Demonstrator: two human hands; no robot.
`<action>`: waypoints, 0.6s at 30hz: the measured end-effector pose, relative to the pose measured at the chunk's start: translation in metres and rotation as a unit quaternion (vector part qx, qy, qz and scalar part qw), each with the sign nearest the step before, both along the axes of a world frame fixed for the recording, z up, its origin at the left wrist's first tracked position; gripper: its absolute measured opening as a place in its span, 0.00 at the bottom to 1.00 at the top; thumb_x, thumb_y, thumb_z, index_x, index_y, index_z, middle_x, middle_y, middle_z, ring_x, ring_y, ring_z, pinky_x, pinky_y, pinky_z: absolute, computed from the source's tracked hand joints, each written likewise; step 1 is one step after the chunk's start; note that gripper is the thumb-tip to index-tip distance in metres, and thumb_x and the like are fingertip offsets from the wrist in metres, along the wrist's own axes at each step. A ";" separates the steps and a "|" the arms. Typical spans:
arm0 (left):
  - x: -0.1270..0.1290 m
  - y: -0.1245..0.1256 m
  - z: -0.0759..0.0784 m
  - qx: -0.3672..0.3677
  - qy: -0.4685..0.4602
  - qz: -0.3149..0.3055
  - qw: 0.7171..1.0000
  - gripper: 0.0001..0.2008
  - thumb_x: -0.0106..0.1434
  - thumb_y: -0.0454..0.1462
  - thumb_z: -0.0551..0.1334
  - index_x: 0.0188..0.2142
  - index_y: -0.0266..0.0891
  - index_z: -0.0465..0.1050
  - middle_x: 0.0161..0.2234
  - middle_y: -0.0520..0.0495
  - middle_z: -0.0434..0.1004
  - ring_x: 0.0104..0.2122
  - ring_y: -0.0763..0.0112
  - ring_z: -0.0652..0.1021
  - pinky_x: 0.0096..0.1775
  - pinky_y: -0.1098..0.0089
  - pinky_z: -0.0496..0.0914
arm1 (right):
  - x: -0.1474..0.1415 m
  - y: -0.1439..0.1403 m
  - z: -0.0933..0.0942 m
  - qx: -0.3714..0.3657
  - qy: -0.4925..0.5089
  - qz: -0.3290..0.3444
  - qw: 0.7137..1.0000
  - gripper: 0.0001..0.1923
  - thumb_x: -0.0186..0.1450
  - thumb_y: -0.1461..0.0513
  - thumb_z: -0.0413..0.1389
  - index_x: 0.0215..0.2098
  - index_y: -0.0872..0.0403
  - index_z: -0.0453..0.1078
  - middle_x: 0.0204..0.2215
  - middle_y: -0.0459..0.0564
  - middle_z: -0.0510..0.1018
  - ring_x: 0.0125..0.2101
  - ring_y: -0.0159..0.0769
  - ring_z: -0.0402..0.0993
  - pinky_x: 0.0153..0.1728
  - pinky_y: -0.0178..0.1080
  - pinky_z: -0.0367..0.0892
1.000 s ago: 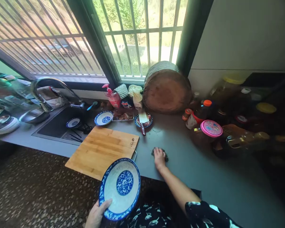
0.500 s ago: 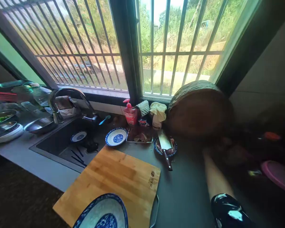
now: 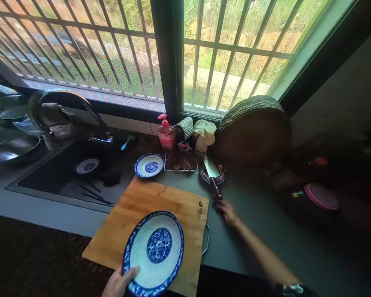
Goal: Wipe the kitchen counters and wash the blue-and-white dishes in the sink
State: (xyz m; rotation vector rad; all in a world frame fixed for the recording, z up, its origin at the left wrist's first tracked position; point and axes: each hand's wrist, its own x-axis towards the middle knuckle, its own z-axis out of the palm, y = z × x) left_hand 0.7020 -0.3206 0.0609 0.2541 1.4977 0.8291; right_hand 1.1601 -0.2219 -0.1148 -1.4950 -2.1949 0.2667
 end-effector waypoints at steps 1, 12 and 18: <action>0.003 -0.001 0.004 0.017 0.003 0.004 1.000 0.28 0.36 0.37 0.71 0.39 0.32 0.71 0.25 0.41 0.78 0.30 0.47 0.77 0.30 0.58 0.73 | -0.006 -0.015 -0.003 -0.001 0.000 0.021 1.000 0.21 0.58 0.67 0.45 0.45 0.48 0.72 0.47 0.49 0.72 0.48 0.38 0.66 0.48 0.45 0.62; 0.021 -0.043 0.012 0.040 -0.052 0.078 0.995 0.29 0.41 0.36 0.70 0.44 0.30 0.68 0.29 0.41 0.78 0.32 0.52 0.78 0.33 0.61 0.73 | -0.004 0.076 0.011 -0.010 0.012 -0.146 0.989 0.22 0.53 0.69 0.45 0.42 0.55 0.73 0.43 0.53 0.74 0.46 0.42 0.66 0.48 0.45 0.60; 0.037 -0.066 0.020 0.037 -0.047 0.097 0.993 0.30 0.42 0.32 0.68 0.46 0.31 0.67 0.31 0.42 0.78 0.34 0.55 0.78 0.35 0.63 0.73 | -0.028 -0.041 0.015 -0.054 0.002 0.074 0.996 0.24 0.54 0.69 0.45 0.45 0.50 0.71 0.48 0.51 0.72 0.47 0.41 0.65 0.46 0.47 0.61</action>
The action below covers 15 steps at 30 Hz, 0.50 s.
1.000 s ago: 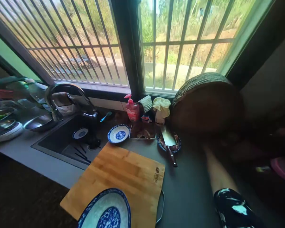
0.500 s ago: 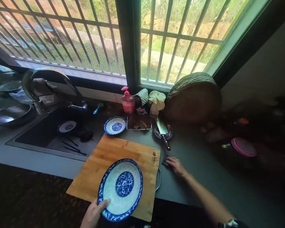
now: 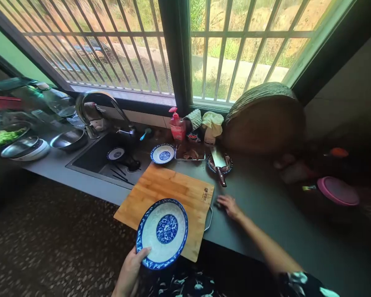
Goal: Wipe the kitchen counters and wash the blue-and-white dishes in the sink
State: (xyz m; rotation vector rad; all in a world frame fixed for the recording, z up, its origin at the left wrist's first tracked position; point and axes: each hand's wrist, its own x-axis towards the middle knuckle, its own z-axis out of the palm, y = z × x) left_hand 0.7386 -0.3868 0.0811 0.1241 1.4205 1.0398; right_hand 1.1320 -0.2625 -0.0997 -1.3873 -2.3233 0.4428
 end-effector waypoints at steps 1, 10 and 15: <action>0.001 -0.003 0.002 0.000 0.000 0.001 1.000 0.29 0.42 0.32 0.68 0.47 0.31 0.68 0.31 0.42 0.78 0.34 0.55 0.78 0.36 0.63 0.73 | -0.002 -0.028 -0.001 -0.006 0.002 0.026 1.000 0.22 0.55 0.68 0.46 0.45 0.48 0.71 0.48 0.50 0.72 0.47 0.41 0.65 0.45 0.47 0.62; 0.012 -0.030 0.011 -0.051 0.006 0.017 0.999 0.31 0.49 0.30 0.65 0.53 0.33 0.61 0.32 0.43 0.78 0.34 0.58 0.78 0.39 0.62 0.72 | 0.090 0.010 0.039 0.008 0.045 -0.162 0.986 0.23 0.50 0.70 0.43 0.37 0.54 0.74 0.41 0.50 0.76 0.44 0.37 0.69 0.48 0.44 0.62; 0.017 -0.039 0.001 -0.056 0.020 0.002 0.998 0.30 0.49 0.31 0.65 0.53 0.32 0.62 0.28 0.45 0.78 0.31 0.59 0.78 0.37 0.62 0.73 | 0.129 0.077 0.043 -0.015 -0.002 -0.303 0.953 0.24 0.49 0.71 0.43 0.39 0.59 0.74 0.42 0.55 0.74 0.44 0.41 0.68 0.48 0.47 0.61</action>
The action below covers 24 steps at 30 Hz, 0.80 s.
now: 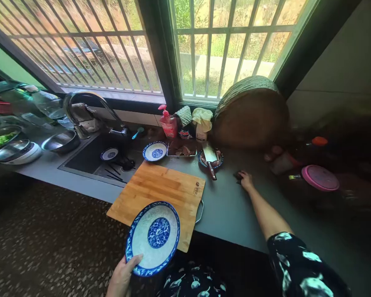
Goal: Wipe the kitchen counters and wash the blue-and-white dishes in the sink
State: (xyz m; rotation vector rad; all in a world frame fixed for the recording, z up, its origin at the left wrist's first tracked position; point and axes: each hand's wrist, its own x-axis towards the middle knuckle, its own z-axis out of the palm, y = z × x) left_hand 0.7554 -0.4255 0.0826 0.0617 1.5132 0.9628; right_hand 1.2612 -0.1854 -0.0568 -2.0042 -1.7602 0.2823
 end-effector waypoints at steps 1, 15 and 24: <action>0.002 0.000 -0.001 -0.001 0.000 -0.004 1.000 0.30 0.49 0.31 0.65 0.52 0.32 0.62 0.27 0.45 0.78 0.30 0.59 0.78 0.37 0.62 0.73 | -0.010 -0.013 -0.009 0.000 -0.003 0.011 1.000 0.24 0.49 0.71 0.44 0.40 0.58 0.74 0.44 0.54 0.74 0.45 0.41 0.67 0.48 0.46 0.60; 0.025 0.019 -0.007 0.031 0.027 -0.054 0.998 0.25 0.49 0.27 0.62 0.49 0.30 0.66 0.30 0.44 0.78 0.32 0.62 0.78 0.41 0.64 0.72 | 0.015 -0.287 -0.030 0.028 0.002 -0.185 0.982 0.24 0.54 0.67 0.41 0.45 0.57 0.70 0.46 0.58 0.69 0.46 0.44 0.64 0.47 0.50 0.59; 0.028 0.017 -0.006 0.016 0.037 -0.061 0.997 0.25 0.50 0.27 0.61 0.50 0.29 0.65 0.29 0.43 0.78 0.30 0.62 0.78 0.39 0.63 0.73 | -0.183 -0.229 -0.056 -0.051 -0.056 -0.163 0.984 0.24 0.58 0.70 0.42 0.50 0.51 0.65 0.53 0.55 0.63 0.48 0.50 0.58 0.44 0.51 0.58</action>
